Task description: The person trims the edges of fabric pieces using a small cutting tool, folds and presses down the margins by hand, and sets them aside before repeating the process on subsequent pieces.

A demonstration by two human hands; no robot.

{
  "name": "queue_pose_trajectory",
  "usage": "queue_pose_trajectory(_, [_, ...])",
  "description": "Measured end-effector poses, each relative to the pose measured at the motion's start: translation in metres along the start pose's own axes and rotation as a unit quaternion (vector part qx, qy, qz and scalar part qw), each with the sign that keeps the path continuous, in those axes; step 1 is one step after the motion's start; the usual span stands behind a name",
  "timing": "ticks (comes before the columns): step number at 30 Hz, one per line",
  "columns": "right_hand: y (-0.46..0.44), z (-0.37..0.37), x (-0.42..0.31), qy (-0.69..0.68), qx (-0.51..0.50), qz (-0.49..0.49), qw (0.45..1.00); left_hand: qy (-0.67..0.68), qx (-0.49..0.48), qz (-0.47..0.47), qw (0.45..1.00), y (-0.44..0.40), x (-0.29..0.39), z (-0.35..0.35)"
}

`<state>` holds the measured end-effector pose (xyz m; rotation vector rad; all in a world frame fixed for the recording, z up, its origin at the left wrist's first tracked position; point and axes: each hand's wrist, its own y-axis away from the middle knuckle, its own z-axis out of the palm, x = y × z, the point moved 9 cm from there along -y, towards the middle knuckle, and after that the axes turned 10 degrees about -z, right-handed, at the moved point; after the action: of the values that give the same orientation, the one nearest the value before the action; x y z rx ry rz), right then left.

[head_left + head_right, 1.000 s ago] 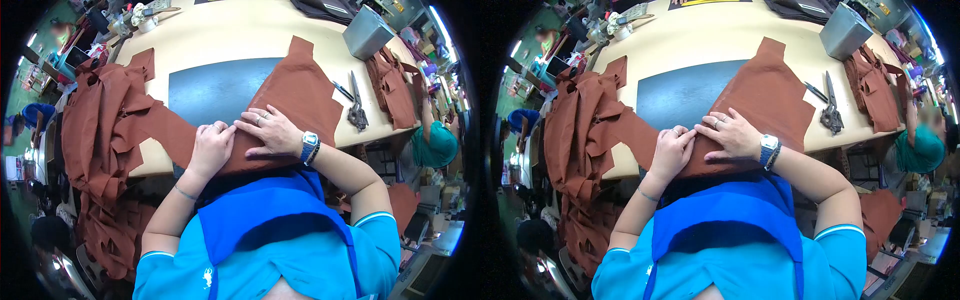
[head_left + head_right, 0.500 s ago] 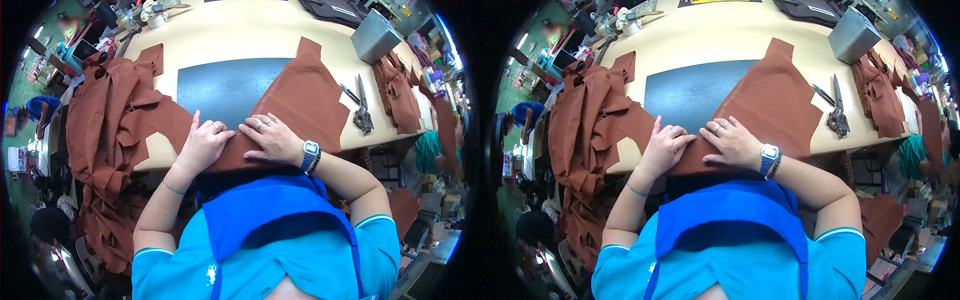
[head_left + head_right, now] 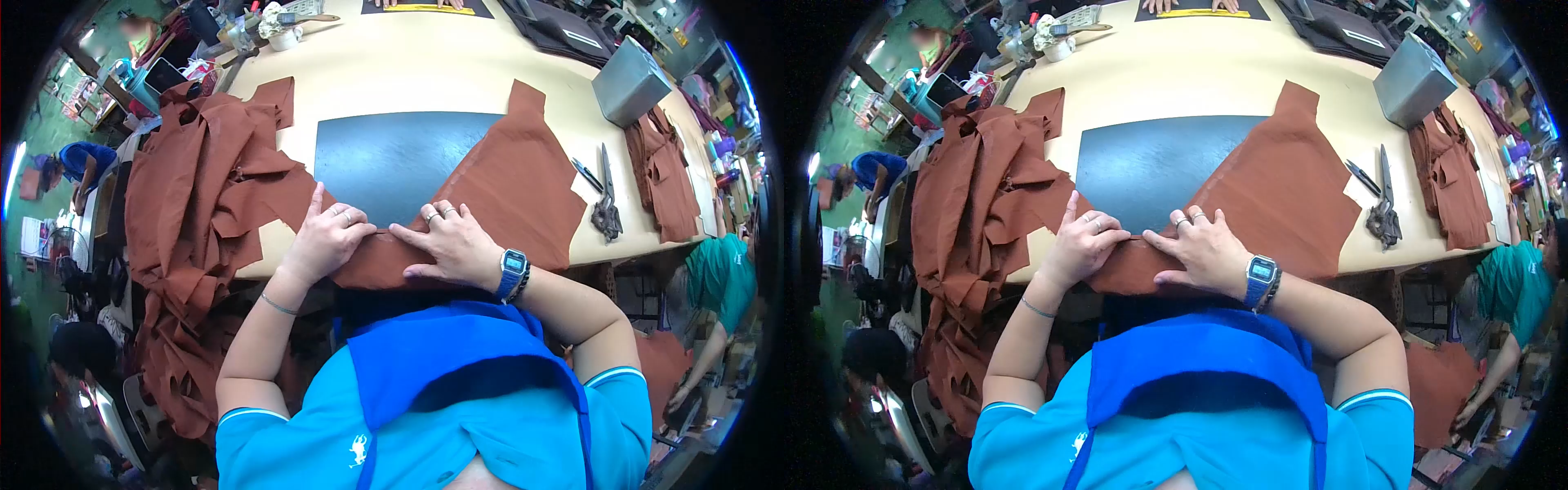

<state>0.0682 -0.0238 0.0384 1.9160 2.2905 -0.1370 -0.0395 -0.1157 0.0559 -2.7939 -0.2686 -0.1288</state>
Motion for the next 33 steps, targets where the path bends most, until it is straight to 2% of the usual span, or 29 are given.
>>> queue_pose_trajectory(4, [-0.006, -0.006, -0.01, 0.017, -0.016, 0.015, 1.0, -0.038, 0.0, 0.013, 0.999, 0.002, 0.005, 0.0])
queue_pose_trajectory(8, [0.004, -0.005, 0.005, -0.031, 0.0, -0.011, 0.999, -0.035, 0.067, -0.028, 0.997, 0.008, 0.015, -0.025])
queue_pose_trajectory(9, [0.012, -0.008, 0.011, -0.024, 0.07, -0.052, 0.996, -0.028, 0.098, -0.045, 0.994, 0.011, 0.022, -0.04])
queue_pose_trajectory(10, [0.021, -0.013, 0.014, -0.005, 0.071, -0.092, 0.993, -0.021, 0.129, -0.063, 0.989, 0.018, 0.027, -0.05])
queue_pose_trajectory(11, [0.029, -0.017, 0.014, 0.013, 0.072, -0.133, 0.988, 0.099, 0.095, -0.075, 0.988, 0.032, 0.023, -0.046])
queue_pose_trajectory(12, [0.035, -0.013, 0.022, -0.005, 0.062, -0.113, 0.992, 0.218, 0.059, -0.086, 0.97, 0.051, 0.02, -0.041])
queue_pose_trajectory(13, [0.042, -0.007, 0.024, -0.024, 0.052, -0.094, 0.994, 0.281, -0.015, -0.104, 0.954, 0.066, 0.024, -0.03])
queue_pose_trajectory(15, [0.045, 0.002, 0.023, -0.047, 0.039, -0.064, 0.996, 0.39, -0.159, -0.245, 0.873, 0.099, 0.031, 0.011])
queue_pose_trajectory(16, [0.043, 0.003, 0.021, -0.05, 0.035, -0.054, 0.997, 0.517, -0.229, -0.401, 0.721, 0.132, 0.028, 0.051])
queue_pose_trajectory(17, [0.039, 0.004, 0.016, -0.054, 0.032, -0.047, 0.997, 0.583, -0.273, -0.485, 0.592, 0.156, 0.032, 0.075])
queue_pose_trajectory(18, [0.034, 0.006, 0.008, -0.067, 0.044, -0.047, 0.996, 0.61, -0.255, -0.48, 0.576, 0.156, 0.03, 0.088])
queue_pose_trajectory(21, [0.017, 0.01, -0.023, -0.178, 0.059, -0.038, 0.981, 0.626, -0.194, -0.463, 0.596, 0.148, 0.03, 0.09])
queue_pose_trajectory(22, [0.013, 0.008, -0.033, -0.24, 0.055, -0.047, 0.968, 0.663, -0.111, -0.441, 0.595, 0.142, 0.033, 0.082])
queue_pose_trajectory(23, [0.01, 0.002, -0.041, -0.259, 0.049, -0.07, 0.962, 0.66, -0.131, -0.413, 0.614, 0.139, 0.037, 0.08])
queue_pose_trajectory(25, [0.004, -0.018, -0.039, -0.4, 0.085, -0.097, 0.908, 0.691, -0.109, -0.408, 0.588, 0.135, 0.041, 0.059])
queue_pose_trajectory(28, [0.002, -0.042, 0.005, -0.39, 0.201, -0.054, 0.897, 0.682, 0.007, -0.399, 0.614, 0.14, 0.022, 0.004])
queue_pose_trajectory(29, [0.003, -0.044, 0.027, -0.381, 0.227, -0.015, 0.896, 0.625, 0.051, -0.352, 0.695, 0.143, -0.002, -0.018])
queue_pose_trajectory(30, [0.003, -0.054, 0.044, -0.332, 0.258, 0.001, 0.907, 0.541, 0.132, -0.366, 0.745, 0.171, -0.038, -0.015])
queue_pose_trajectory(31, [0.005, -0.055, 0.062, -0.301, 0.272, 0.036, 0.913, 0.594, 0.247, -0.416, 0.642, 0.226, -0.082, 0.001])
queue_pose_trajectory(32, [0.008, -0.05, 0.081, -0.263, 0.285, 0.054, 0.92, 0.616, 0.346, -0.475, 0.525, 0.187, -0.066, -0.098])
queue_pose_trajectory(33, [0.011, -0.042, 0.1, -0.223, 0.297, 0.073, 0.926, 0.564, 0.438, -0.481, 0.509, 0.192, -0.081, -0.143])
